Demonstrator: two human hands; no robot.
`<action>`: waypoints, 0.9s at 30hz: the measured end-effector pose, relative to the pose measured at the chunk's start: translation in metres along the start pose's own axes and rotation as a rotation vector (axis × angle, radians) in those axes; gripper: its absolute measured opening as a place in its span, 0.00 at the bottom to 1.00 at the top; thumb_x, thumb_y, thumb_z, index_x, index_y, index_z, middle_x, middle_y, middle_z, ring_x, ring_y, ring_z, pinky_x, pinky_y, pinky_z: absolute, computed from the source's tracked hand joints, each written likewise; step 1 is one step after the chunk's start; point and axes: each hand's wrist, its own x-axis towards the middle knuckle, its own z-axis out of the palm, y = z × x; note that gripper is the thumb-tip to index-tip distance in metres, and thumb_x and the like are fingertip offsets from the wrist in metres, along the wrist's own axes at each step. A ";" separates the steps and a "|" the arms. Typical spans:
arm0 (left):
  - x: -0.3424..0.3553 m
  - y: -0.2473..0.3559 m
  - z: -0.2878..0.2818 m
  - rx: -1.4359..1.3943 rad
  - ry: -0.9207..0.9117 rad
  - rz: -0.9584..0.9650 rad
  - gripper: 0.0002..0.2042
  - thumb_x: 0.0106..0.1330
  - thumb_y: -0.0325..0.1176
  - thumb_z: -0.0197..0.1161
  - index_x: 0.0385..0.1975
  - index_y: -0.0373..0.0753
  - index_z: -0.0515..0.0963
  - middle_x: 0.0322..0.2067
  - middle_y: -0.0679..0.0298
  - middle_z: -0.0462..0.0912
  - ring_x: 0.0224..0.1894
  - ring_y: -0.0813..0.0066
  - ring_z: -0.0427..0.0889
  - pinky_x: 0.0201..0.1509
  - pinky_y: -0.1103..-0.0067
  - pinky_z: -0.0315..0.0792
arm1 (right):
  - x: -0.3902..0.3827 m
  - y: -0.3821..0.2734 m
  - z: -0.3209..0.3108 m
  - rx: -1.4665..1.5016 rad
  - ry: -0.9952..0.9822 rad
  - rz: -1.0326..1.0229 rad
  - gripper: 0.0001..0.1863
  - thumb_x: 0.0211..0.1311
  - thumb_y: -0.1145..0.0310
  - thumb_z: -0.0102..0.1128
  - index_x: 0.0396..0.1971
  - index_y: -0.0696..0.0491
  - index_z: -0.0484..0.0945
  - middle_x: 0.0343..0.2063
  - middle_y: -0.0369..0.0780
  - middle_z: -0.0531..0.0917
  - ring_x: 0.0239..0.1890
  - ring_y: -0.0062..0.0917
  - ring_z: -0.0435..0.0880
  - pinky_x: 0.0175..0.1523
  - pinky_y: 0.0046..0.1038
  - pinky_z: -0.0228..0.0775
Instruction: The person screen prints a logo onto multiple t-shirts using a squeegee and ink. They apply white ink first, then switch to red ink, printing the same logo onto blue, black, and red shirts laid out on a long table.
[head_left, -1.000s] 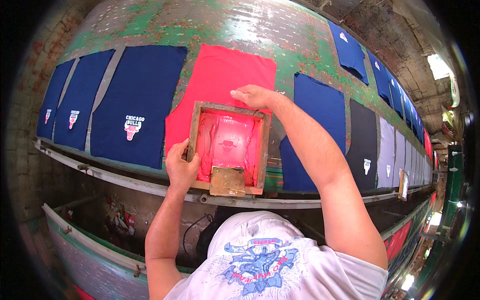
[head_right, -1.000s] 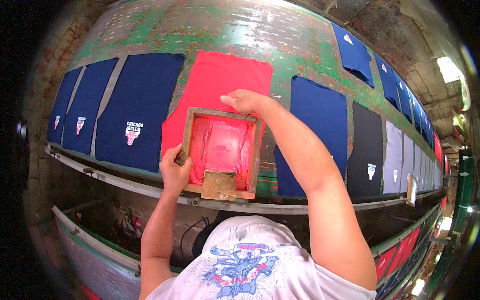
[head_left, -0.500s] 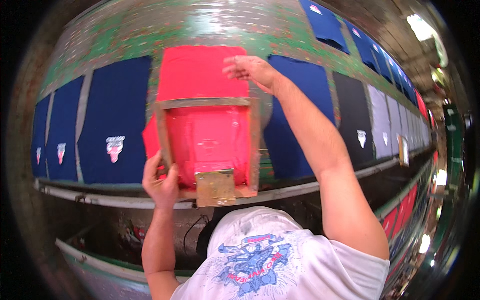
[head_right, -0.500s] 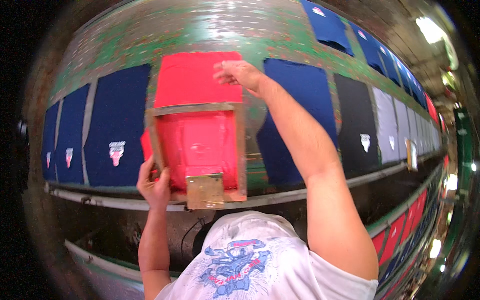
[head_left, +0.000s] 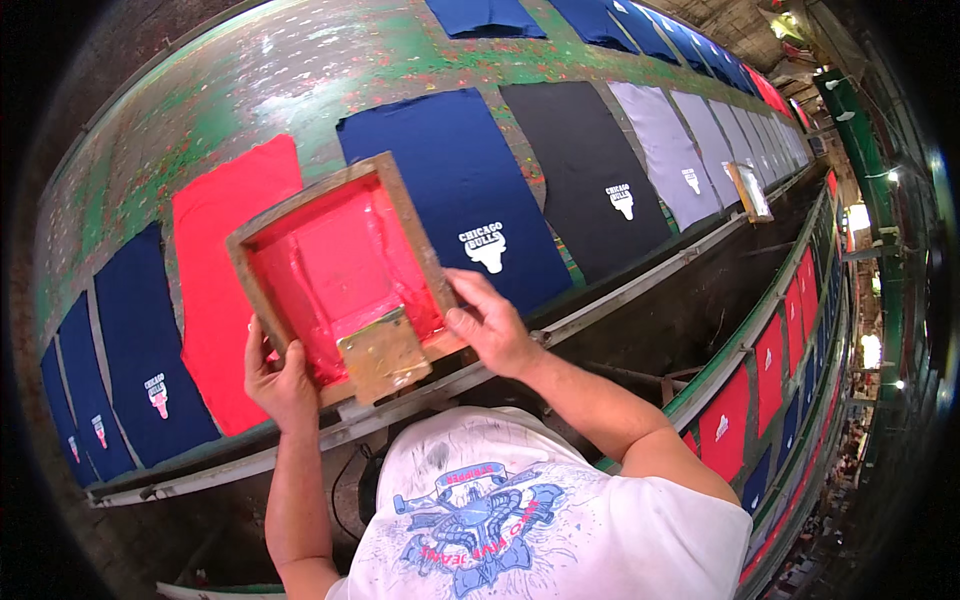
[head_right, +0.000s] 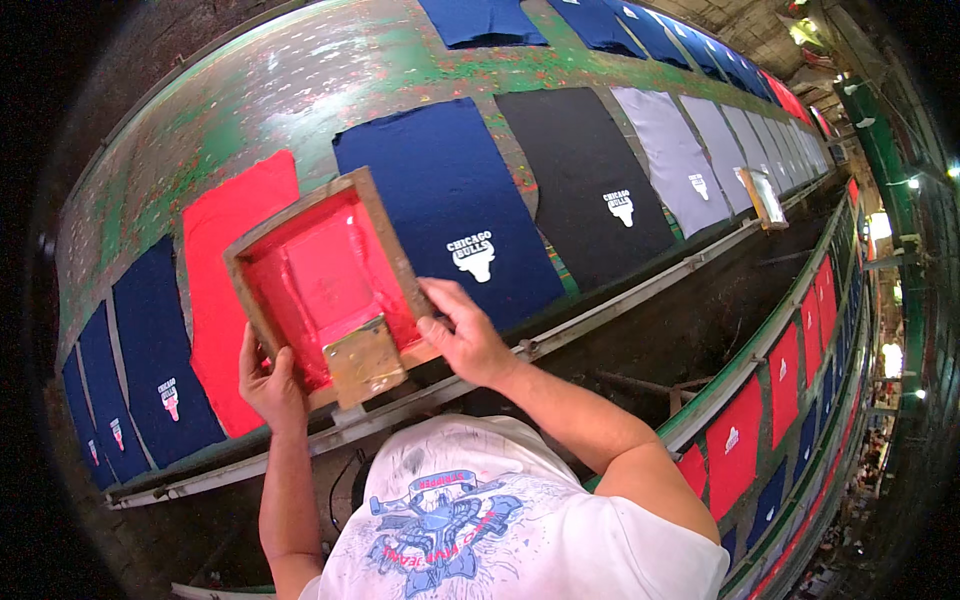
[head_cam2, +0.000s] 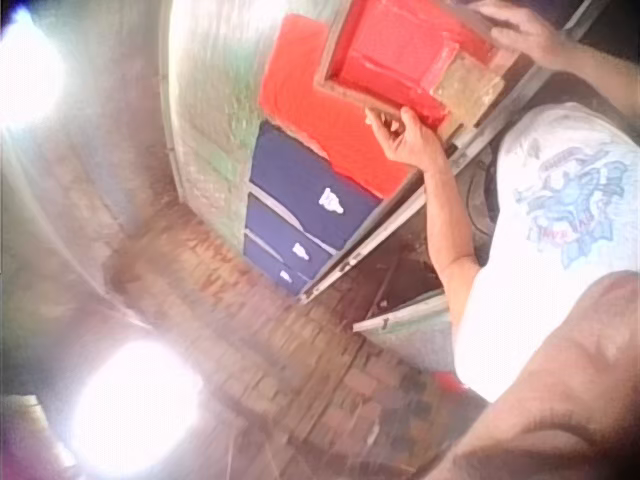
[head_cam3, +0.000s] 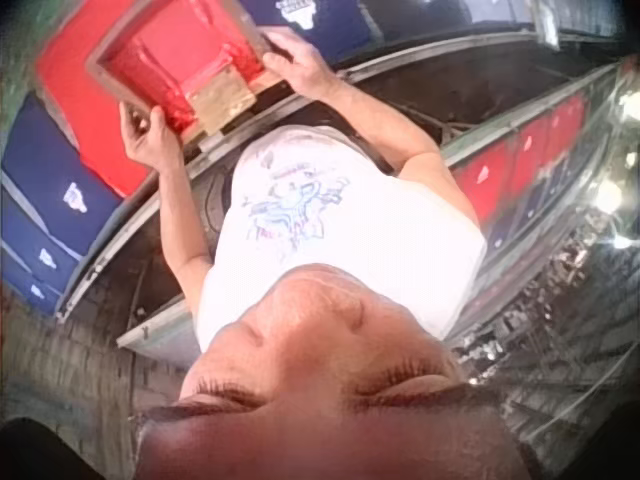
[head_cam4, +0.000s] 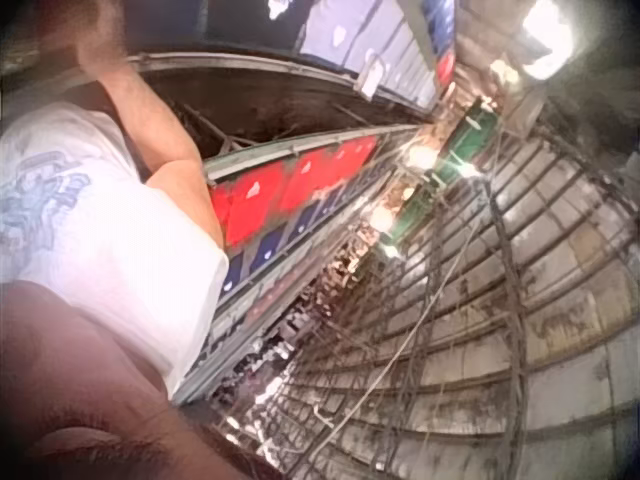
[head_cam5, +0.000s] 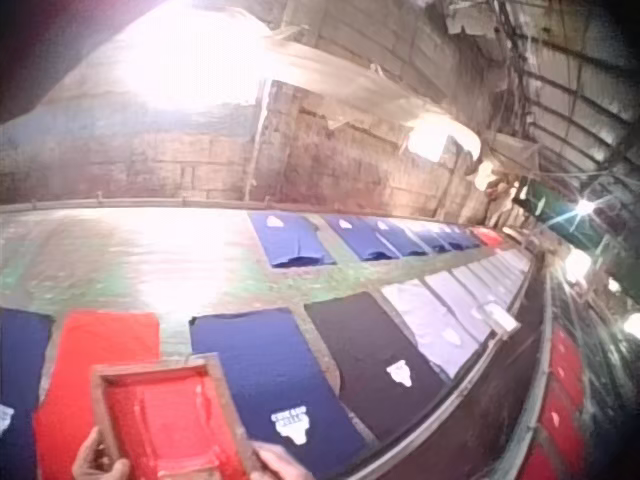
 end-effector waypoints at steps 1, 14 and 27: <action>-0.008 -0.004 0.021 -0.002 -0.019 -0.023 0.33 0.68 0.12 0.67 0.76 0.29 0.76 0.65 0.54 0.86 0.60 0.72 0.87 0.62 0.76 0.83 | -0.002 0.008 -0.022 -0.051 0.007 0.026 0.31 0.82 0.60 0.66 0.74 0.65 0.75 0.71 0.53 0.78 0.74 0.44 0.78 0.79 0.39 0.68; -0.100 -0.056 0.200 0.177 -0.124 0.083 0.35 0.65 0.14 0.68 0.77 0.28 0.74 0.69 0.57 0.82 0.69 0.68 0.82 0.77 0.73 0.74 | -0.044 0.106 -0.199 0.187 0.039 0.403 0.26 0.78 0.70 0.66 0.71 0.65 0.80 0.60 0.41 0.85 0.60 0.24 0.85 0.65 0.28 0.79; -0.111 -0.061 0.207 0.125 -0.089 -0.040 0.35 0.65 0.13 0.68 0.77 0.27 0.74 0.70 0.56 0.82 0.70 0.70 0.82 0.77 0.74 0.74 | -0.049 0.063 -0.210 -0.487 -0.087 -0.186 0.25 0.67 0.83 0.65 0.64 0.59 0.85 0.64 0.46 0.84 0.63 0.40 0.86 0.68 0.37 0.80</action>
